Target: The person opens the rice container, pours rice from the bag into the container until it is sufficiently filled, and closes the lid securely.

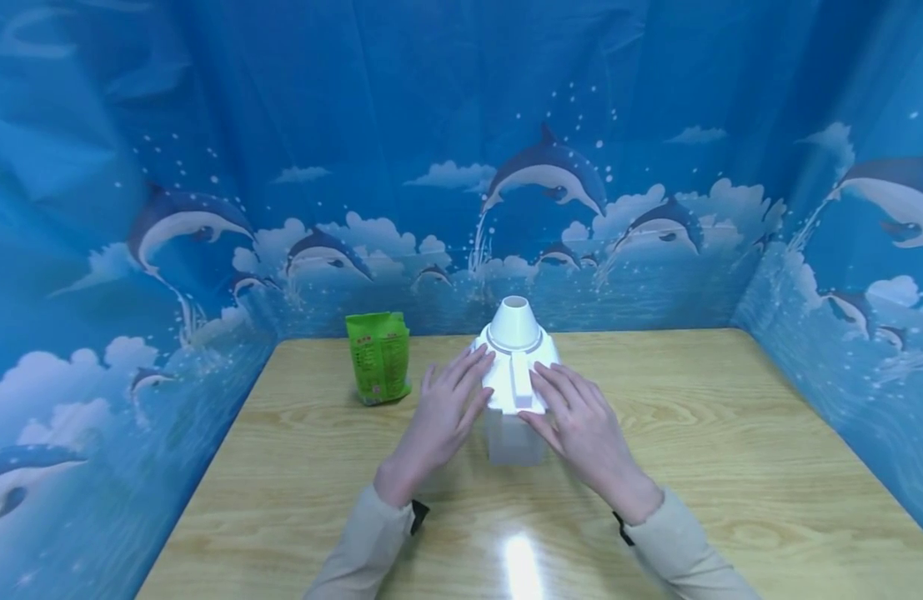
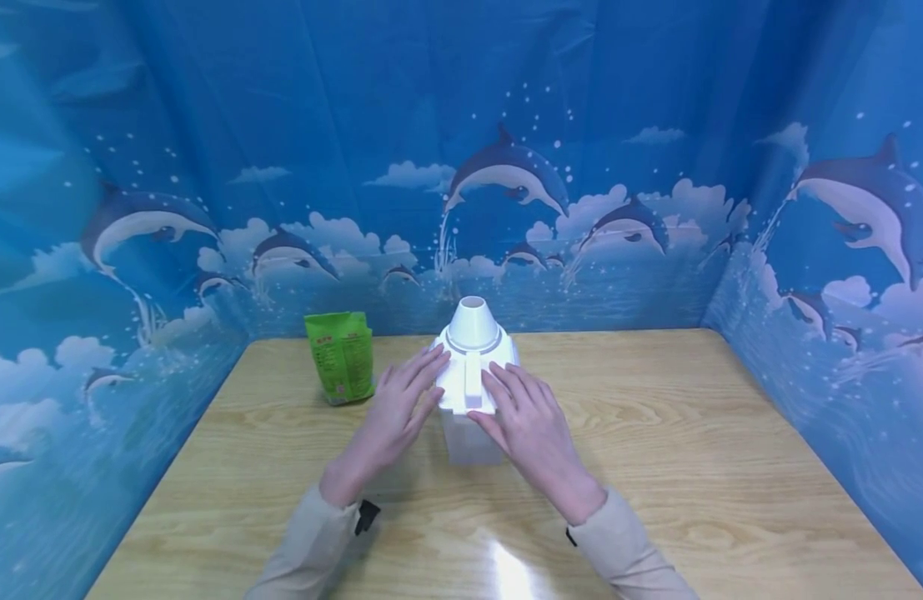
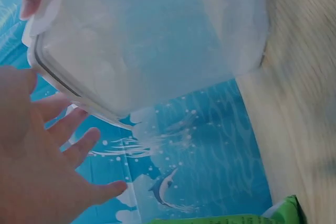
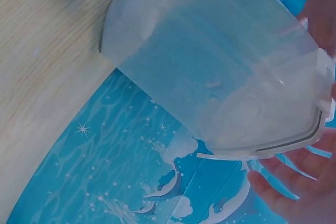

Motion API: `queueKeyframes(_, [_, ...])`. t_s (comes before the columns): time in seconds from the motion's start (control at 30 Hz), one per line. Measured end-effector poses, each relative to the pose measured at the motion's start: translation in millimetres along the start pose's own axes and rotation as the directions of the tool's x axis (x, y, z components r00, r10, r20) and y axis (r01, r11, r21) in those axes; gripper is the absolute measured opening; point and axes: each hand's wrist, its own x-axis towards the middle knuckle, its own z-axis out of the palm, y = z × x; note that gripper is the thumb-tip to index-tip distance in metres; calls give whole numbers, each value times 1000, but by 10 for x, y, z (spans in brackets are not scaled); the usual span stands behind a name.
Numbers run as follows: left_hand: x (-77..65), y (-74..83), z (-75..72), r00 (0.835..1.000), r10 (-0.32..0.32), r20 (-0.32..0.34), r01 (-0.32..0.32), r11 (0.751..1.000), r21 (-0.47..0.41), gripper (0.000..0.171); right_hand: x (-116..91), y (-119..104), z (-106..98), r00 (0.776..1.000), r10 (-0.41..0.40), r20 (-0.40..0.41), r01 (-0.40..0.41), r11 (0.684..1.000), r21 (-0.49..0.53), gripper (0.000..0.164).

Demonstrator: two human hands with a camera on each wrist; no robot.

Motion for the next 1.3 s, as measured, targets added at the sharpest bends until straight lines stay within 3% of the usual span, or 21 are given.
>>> queueKeyframes(0.17, [-10, -38, 11, 999, -30, 29, 30, 1000, -6, 49, -9, -2, -1, 1000, 14, 11, -14, 1000, 8, 66])
queueKeyframes(0.73, [-8, -39, 14, 1000, -2, 5, 2, 1000, -9, 48, 4, 8, -14, 999, 33, 20, -34, 999, 41, 68])
queueKeyframes(0.97, [-11, -23, -1, 1000, -19, 18, 19, 1000, -12, 49, -2, 30, -25, 999, 30, 26, -31, 998, 58, 66])
queueKeyframes(1.3, [-12, 9, -20, 1000, 7, -16, -7, 1000, -11, 51, 4, 83, -27, 999, 46, 7, -47, 994, 95, 62])
